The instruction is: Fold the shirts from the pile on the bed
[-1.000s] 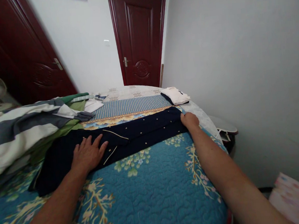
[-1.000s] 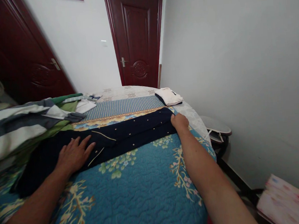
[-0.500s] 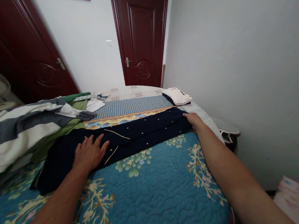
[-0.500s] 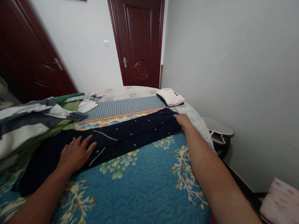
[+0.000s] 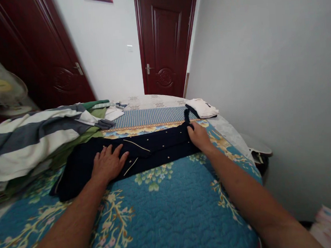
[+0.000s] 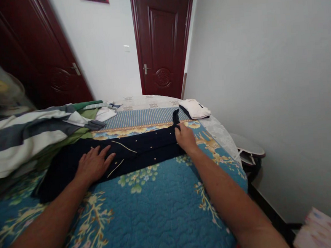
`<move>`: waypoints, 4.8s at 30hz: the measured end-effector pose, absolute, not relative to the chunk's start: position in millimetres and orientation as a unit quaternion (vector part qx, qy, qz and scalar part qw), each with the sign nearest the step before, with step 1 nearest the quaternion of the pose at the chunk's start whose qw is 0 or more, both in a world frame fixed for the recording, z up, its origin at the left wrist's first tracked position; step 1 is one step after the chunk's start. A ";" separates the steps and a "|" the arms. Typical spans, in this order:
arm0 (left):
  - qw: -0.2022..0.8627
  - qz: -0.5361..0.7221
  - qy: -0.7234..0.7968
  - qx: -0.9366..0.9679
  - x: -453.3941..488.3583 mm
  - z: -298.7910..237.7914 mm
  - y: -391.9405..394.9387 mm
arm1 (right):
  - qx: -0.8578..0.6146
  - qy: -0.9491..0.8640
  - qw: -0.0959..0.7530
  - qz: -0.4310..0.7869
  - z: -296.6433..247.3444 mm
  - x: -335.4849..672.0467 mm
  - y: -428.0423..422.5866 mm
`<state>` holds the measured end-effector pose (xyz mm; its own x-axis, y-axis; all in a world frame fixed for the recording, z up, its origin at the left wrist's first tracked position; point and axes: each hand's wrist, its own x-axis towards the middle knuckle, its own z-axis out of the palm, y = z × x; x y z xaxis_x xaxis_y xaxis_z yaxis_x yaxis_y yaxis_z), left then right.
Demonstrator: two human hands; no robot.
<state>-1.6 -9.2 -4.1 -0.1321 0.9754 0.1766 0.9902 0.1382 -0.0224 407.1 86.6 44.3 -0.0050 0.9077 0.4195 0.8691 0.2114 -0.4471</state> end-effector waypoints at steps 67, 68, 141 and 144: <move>0.005 -0.168 -0.509 -0.844 135.9 4.4 -9.3 | -0.555 -0.824 0.108 0.022 28.9 320.1 28.3; 0.000 -0.177 -0.508 -0.843 135.2 4.4 -9.1 | -0.557 -0.823 0.106 0.019 28.0 319.4 27.7; -0.007 -0.117 -0.587 -0.801 167.3 1.0 1.4 | -0.622 -0.774 0.116 0.024 -9.8 381.7 85.2; -0.015 -0.114 -0.587 -0.801 167.0 4.0 -0.9 | -0.619 -0.780 0.092 0.016 -12.0 396.4 59.3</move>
